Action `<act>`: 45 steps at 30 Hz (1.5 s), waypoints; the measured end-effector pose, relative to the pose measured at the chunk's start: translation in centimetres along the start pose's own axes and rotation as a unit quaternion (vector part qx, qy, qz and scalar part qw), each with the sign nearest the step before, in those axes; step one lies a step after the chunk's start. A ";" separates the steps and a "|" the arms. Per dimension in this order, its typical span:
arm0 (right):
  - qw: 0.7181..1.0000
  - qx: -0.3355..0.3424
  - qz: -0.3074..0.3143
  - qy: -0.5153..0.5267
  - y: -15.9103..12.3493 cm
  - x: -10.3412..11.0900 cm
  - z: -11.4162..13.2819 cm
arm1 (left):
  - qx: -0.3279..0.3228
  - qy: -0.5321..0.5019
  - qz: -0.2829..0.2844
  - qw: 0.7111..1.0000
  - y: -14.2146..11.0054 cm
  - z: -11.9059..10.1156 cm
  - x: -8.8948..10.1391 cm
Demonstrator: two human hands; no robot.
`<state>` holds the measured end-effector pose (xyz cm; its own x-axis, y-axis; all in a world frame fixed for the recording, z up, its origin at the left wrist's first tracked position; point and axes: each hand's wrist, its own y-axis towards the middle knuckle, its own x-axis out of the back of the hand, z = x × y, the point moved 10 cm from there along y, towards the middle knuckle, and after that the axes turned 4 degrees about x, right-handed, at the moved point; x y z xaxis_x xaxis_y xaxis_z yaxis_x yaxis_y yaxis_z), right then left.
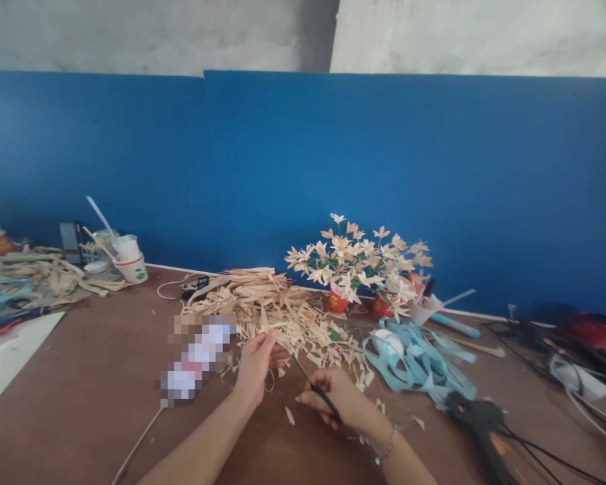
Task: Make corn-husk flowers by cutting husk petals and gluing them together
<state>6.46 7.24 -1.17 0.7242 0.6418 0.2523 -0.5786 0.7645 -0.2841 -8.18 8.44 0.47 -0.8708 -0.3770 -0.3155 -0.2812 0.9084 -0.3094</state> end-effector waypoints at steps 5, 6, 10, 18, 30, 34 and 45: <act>1.000 0.002 -0.007 0.015 0.1 -0.3 0.5 | 0.006 -0.043 -0.019 0.999 -0.4 0.1 0.0; 1.000 0.004 -0.006 0.017 0.1 -0.3 0.5 | 0.005 -0.045 -0.018 0.999 -0.4 0.1 0.0; 1.000 0.001 -0.007 0.007 0.1 -0.2 0.2 | 0.001 -0.039 -0.011 0.999 -0.4 0.3 -0.1; 1.000 0.013 -0.015 -0.001 0.2 -0.2 0.1 | 0.004 -0.043 -0.008 0.999 -0.4 0.6 -0.2; 1.000 0.008 -0.020 -0.003 0.3 -0.4 0.1 | 0.013 -0.093 0.004 0.996 -0.6 0.8 -0.6; 1.000 0.003 -0.021 -0.016 0.2 -0.3 0.2 | 0.010 -0.095 0.006 0.995 -0.6 0.8 -0.6; 1.000 -0.010 0.008 -0.014 -0.3 -0.2 0.5 | 0.011 -0.098 0.004 0.995 -0.6 0.8 -0.6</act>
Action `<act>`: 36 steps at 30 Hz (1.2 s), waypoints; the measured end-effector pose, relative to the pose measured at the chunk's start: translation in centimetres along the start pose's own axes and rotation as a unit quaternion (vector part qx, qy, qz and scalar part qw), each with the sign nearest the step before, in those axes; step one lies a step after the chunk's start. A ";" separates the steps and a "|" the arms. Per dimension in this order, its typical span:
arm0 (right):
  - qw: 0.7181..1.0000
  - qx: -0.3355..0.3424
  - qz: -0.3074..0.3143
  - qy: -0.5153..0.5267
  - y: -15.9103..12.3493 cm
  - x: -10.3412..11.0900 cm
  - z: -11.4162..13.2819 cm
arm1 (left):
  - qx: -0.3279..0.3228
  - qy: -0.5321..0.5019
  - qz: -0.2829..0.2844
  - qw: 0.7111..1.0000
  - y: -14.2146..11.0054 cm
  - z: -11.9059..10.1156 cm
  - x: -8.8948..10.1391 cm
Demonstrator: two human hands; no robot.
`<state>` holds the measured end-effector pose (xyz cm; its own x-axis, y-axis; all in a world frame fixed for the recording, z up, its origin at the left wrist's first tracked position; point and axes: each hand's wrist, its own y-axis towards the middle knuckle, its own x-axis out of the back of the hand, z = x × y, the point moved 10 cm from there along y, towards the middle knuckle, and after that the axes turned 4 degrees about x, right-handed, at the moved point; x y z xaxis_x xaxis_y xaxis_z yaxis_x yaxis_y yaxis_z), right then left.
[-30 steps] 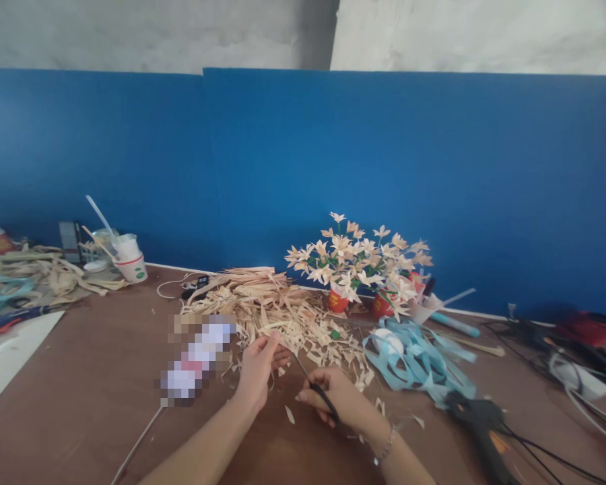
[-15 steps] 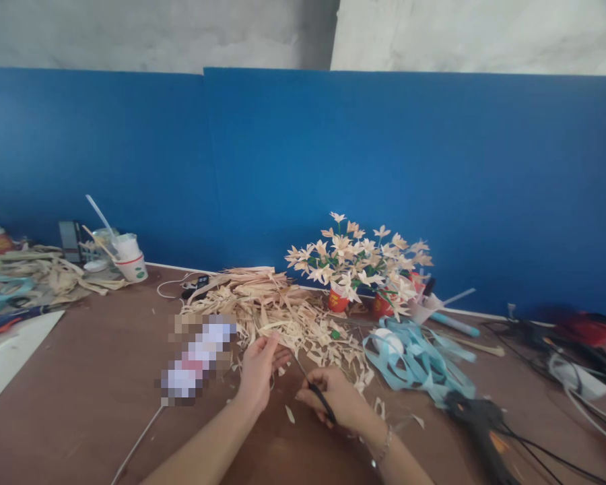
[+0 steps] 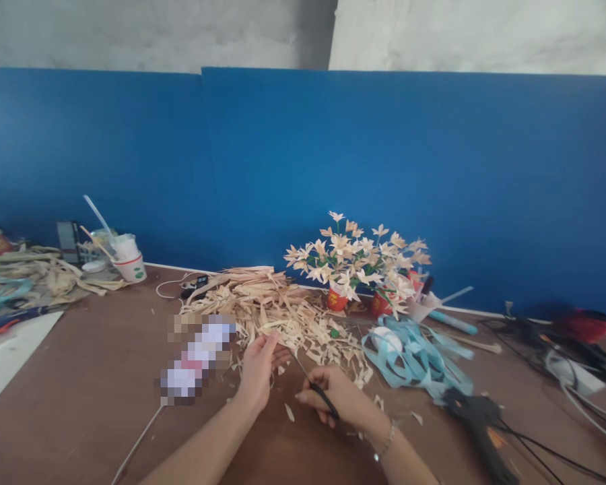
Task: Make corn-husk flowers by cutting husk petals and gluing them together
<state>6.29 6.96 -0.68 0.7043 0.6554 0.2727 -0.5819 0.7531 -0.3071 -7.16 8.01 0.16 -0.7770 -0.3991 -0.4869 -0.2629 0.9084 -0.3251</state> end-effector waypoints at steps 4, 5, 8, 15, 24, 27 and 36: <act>0.993 -0.027 0.115 0.014 -1.5 0.3 -0.5 | 0.002 -0.010 0.003 1.000 0.3 -0.1 0.2; 0.987 -0.040 0.154 0.018 -2.1 0.2 -0.8 | 0.004 -0.010 0.005 1.000 0.4 -0.1 0.2; 0.971 -0.056 0.227 0.045 -3.8 0.7 -1.0 | 0.020 0.014 0.025 0.999 0.4 0.2 -0.3; 0.971 0.020 0.178 0.155 -4.1 2.8 0.7 | 0.029 0.260 0.137 0.955 -0.4 1.8 -2.4; 0.987 0.073 -0.027 0.141 -1.5 4.6 1.3 | -0.053 0.305 0.100 0.946 0.0 0.0 -1.8; 0.988 0.059 -0.089 0.110 -0.7 4.1 1.2 | -0.072 0.305 0.120 0.942 -0.6 -0.3 -2.5; 0.986 0.043 -0.121 0.109 -0.4 2.6 1.7 | -0.015 0.258 0.170 0.951 -1.7 0.0 -3.7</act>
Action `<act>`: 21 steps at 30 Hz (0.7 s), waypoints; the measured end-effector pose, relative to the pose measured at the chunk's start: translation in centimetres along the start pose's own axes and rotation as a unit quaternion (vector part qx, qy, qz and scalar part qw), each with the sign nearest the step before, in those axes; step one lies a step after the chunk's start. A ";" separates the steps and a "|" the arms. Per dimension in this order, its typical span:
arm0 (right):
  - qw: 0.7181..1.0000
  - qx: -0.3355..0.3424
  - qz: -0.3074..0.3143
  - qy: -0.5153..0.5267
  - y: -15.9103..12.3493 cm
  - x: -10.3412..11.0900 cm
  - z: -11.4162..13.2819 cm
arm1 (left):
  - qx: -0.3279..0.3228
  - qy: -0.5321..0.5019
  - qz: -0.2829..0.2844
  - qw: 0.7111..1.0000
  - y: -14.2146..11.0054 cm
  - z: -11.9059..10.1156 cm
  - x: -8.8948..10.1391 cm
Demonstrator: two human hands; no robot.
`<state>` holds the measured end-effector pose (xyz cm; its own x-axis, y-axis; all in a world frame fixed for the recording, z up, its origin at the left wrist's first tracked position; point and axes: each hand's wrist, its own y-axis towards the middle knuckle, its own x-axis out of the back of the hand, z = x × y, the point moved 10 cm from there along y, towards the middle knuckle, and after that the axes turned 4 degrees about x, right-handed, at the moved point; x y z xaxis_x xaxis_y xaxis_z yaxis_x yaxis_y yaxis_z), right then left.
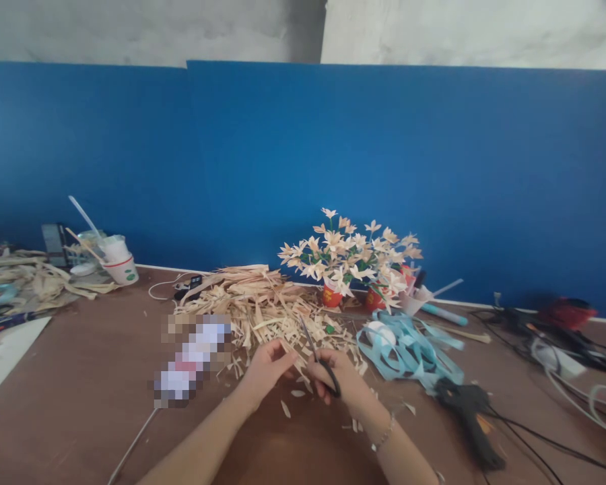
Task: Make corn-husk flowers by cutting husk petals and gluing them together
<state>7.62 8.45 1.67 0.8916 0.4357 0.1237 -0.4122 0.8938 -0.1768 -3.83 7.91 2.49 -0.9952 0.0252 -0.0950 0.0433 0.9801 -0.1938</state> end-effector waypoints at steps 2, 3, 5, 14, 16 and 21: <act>1.000 0.009 -0.008 0.027 0.0 0.4 0.1 | 0.014 -0.012 0.011 1.000 0.0 0.1 -0.1; 0.999 0.014 -0.015 0.040 0.0 0.6 0.2 | 0.019 -0.012 0.015 1.000 0.0 0.2 -0.1; 0.997 0.020 -0.036 0.059 0.1 1.2 0.2 | 0.017 -0.016 0.005 1.000 0.1 0.2 0.3; 0.999 0.032 0.032 0.004 0.0 -1.3 0.3 | -0.043 -0.205 -0.209 0.955 0.1 0.5 5.7; 0.998 0.027 0.054 -0.011 -0.2 -2.4 -0.1 | -0.039 -0.206 -0.225 0.951 -0.1 0.7 5.9; 0.998 0.054 0.024 -0.002 0.1 -3.2 -0.2 | -0.017 -0.173 -0.199 0.965 -0.4 1.3 4.3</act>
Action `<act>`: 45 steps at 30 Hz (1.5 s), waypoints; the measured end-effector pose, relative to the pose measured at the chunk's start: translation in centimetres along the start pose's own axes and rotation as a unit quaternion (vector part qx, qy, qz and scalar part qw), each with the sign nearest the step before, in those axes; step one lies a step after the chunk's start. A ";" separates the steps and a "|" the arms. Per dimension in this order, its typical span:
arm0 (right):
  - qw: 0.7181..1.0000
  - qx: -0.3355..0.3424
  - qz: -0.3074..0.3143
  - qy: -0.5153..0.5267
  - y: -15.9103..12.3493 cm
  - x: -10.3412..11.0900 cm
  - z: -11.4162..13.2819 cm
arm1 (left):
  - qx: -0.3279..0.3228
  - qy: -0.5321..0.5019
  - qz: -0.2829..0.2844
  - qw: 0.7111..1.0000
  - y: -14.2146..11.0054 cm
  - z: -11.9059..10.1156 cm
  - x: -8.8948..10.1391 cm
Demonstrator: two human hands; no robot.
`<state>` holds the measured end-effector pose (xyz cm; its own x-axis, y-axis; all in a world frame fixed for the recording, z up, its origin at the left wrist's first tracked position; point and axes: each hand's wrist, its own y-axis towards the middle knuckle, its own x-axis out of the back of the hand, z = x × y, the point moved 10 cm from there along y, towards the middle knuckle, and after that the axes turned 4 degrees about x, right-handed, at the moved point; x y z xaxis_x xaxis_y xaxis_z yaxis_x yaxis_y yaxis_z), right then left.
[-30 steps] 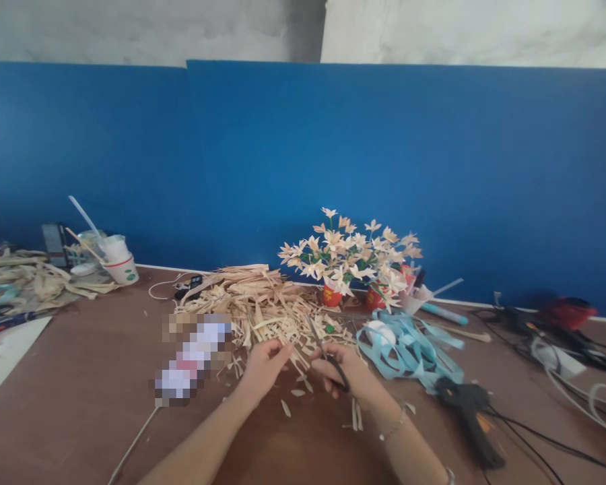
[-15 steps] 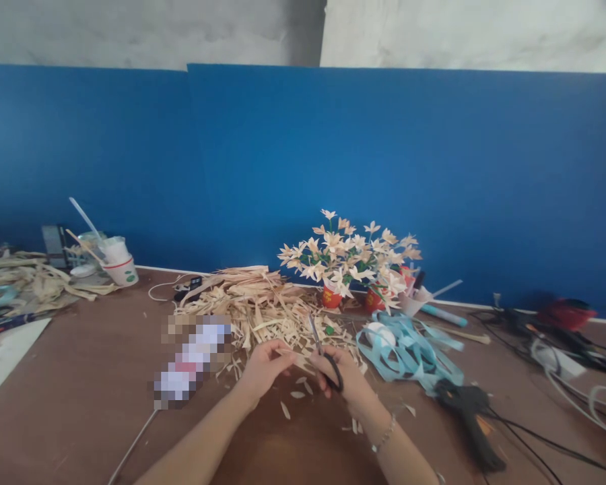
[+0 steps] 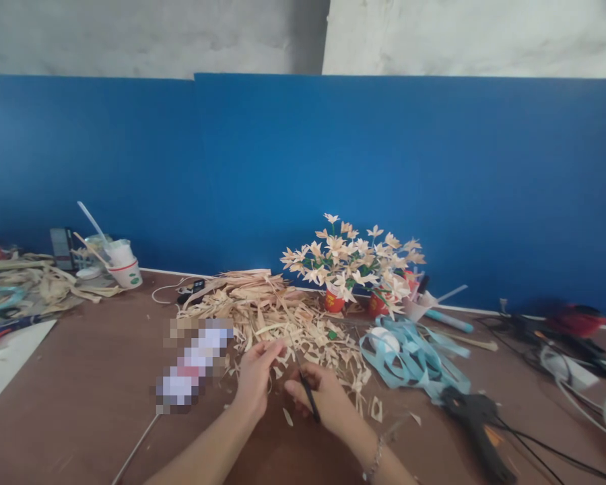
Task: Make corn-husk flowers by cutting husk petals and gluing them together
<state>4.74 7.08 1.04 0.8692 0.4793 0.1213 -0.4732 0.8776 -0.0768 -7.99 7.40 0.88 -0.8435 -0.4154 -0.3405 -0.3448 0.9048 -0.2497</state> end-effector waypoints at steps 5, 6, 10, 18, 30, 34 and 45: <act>1.000 0.002 -0.027 -0.010 0.3 0.2 -0.4 | 0.037 -0.014 0.025 0.999 -0.3 1.2 -0.7; 0.999 0.003 -0.032 -0.015 0.3 0.2 -0.3 | 0.042 -0.019 0.023 0.999 -0.2 1.4 -0.6; 0.998 -0.035 -0.042 -0.037 0.0 0.3 -0.4 | 0.049 -0.035 0.018 0.998 0.0 1.5 -0.4; 0.997 -0.043 -0.053 -0.037 0.2 1.0 -0.8 | 0.044 -0.009 0.032 0.998 0.4 1.1 -0.7; 0.998 -0.059 -0.012 0.035 0.2 1.4 -0.8 | 0.057 0.219 0.270 0.936 -1.5 0.8 -4.4; 0.997 -0.050 -0.034 0.055 -0.2 1.9 -0.3 | 0.090 0.160 0.278 0.943 -1.3 1.1 -4.3; 0.995 -0.028 -0.072 0.067 -0.1 2.5 -0.5 | 0.170 -0.003 0.232 0.958 -1.5 2.6 -4.2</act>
<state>7.03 8.24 0.87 0.9405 0.3397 0.0022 -0.3369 0.9334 -0.1232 -2.85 7.57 0.38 -0.8707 0.0222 -0.4912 0.2213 0.9098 -0.3511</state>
